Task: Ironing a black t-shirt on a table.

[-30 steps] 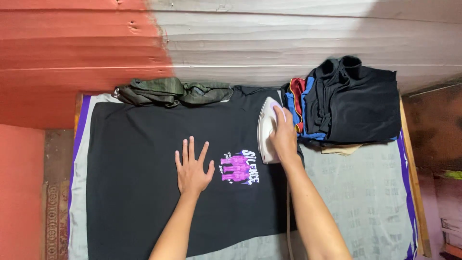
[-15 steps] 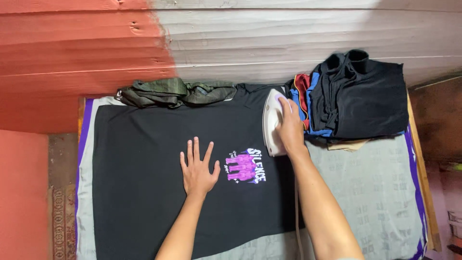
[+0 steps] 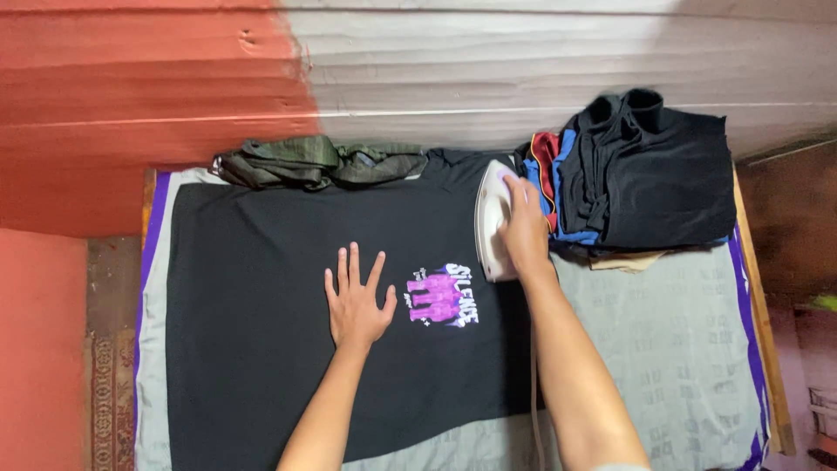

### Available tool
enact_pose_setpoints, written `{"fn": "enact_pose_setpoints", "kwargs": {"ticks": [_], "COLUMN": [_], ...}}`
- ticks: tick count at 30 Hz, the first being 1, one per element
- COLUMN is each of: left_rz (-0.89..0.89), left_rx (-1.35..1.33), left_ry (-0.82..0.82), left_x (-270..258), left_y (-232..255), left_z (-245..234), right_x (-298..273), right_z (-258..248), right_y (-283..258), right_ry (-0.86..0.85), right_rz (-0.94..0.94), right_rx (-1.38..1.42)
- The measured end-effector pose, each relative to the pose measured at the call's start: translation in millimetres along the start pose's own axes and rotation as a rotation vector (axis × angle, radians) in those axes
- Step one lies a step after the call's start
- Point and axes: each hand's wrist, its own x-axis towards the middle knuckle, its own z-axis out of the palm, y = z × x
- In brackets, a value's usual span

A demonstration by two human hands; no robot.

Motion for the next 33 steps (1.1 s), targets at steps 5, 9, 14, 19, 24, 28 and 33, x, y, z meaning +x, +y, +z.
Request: {"fn": "enact_pose_setpoints", "kwargs": {"ticks": [5,9,14,19,24,28,33], "left_rz": [-0.004,-0.010,0.005,-0.002,-0.006,-0.016,-0.007], "left_rx": [-0.046,-0.019,-0.036,-0.066,-0.012,-0.029,-0.052], "left_ry": [0.003,-0.013,0.018,0.019,0.025,-0.007,0.010], "left_x": [-2.4,-1.4,-9.2,-2.0,-1.6,3.6,-3.3], "left_y": [3.1,4.2,3.7,3.1,2.0,4.0,3.3], "left_z": [-15.7,-16.0,-12.5,-15.3,-5.6,-15.8,-13.3], "right_x": [5.9,-12.3,-11.5,-3.4,-5.9,7.1,-8.9], "right_z": [-1.9,-15.2,-2.6,-10.3,-17.4,-5.2,-20.6], "right_y": [-1.5,-11.7,-5.5,-8.6,-19.0,-12.0,-16.4], "right_ry": [0.062,-0.177,-0.030,0.074,-0.076,0.060,-0.090], "right_rz": [-0.105,-0.279,-0.178,-0.197,-0.178,0.009,-0.209], "right_rx": [0.043,0.036,0.051,0.056,0.016,0.018,0.050]}}
